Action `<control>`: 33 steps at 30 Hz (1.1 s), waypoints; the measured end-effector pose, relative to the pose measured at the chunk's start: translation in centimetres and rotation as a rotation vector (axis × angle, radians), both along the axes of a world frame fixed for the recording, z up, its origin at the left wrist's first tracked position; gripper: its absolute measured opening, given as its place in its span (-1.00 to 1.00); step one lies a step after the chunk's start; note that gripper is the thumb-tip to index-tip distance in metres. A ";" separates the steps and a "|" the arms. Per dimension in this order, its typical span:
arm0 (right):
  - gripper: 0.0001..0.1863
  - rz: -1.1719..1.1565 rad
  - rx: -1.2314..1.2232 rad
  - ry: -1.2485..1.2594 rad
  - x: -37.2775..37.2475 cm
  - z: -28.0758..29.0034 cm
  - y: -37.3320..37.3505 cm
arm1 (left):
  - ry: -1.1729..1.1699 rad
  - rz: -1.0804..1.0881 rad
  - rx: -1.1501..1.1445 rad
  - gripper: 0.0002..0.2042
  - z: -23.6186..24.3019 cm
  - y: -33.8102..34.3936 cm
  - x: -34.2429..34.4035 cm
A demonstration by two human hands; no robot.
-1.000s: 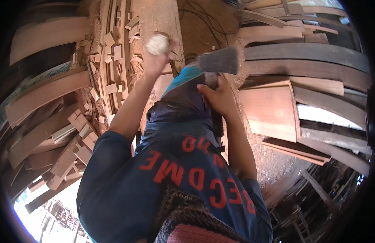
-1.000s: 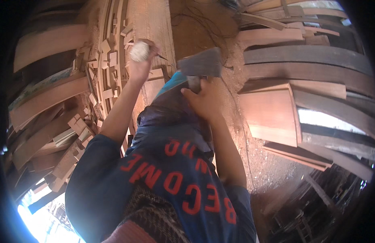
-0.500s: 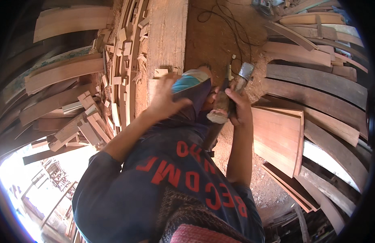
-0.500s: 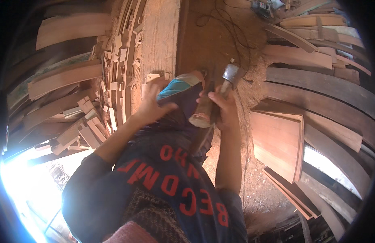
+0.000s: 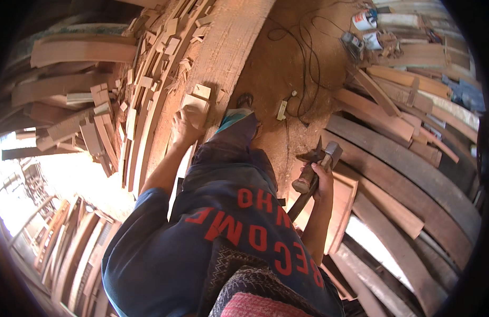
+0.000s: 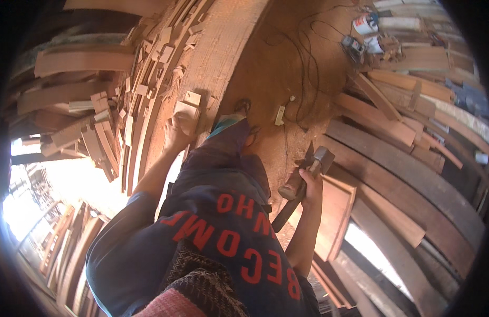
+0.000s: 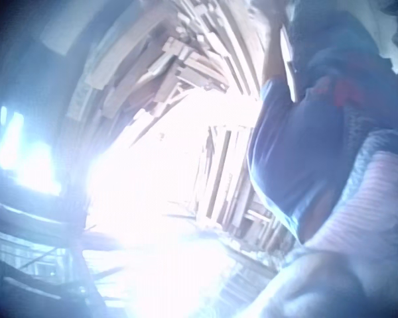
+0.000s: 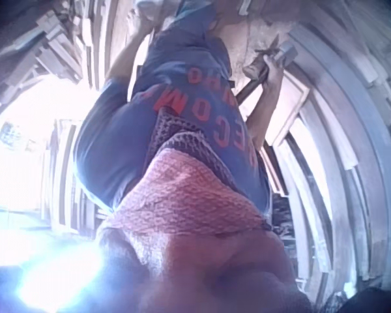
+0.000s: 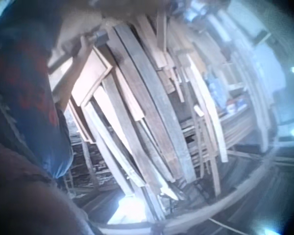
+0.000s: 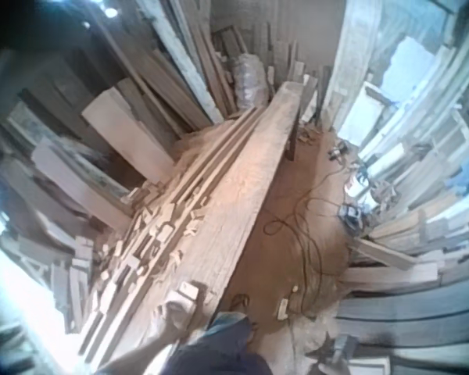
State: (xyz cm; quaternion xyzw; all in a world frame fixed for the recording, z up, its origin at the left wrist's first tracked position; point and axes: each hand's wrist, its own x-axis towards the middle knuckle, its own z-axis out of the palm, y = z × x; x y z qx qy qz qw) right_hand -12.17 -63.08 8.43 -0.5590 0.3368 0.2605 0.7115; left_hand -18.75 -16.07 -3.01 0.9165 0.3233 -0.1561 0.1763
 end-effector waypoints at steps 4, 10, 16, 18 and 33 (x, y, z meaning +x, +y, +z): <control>-0.75 0.274 -0.032 -0.058 5.2 -0.1 2.5 | -0.163 0.010 -0.550 -0.15 1.0 8.8 -1.8; -0.72 0.632 0.042 -0.153 13.7 1.3 11.7 | -0.107 0.149 -0.083 -0.31 -3.2 11.7 -6.6; -0.78 0.902 0.088 -0.139 17.6 3.5 21.0 | -0.015 0.418 -0.227 -0.62 3.2 5.7 -2.3; -0.78 0.966 0.088 -0.120 18.3 3.8 23.8 | -0.081 0.331 -0.140 -0.62 2.1 4.1 -3.3; -0.69 1.233 0.020 -0.130 20.1 1.4 32.8 | -0.484 0.274 -0.145 -0.43 4.6 4.4 -2.4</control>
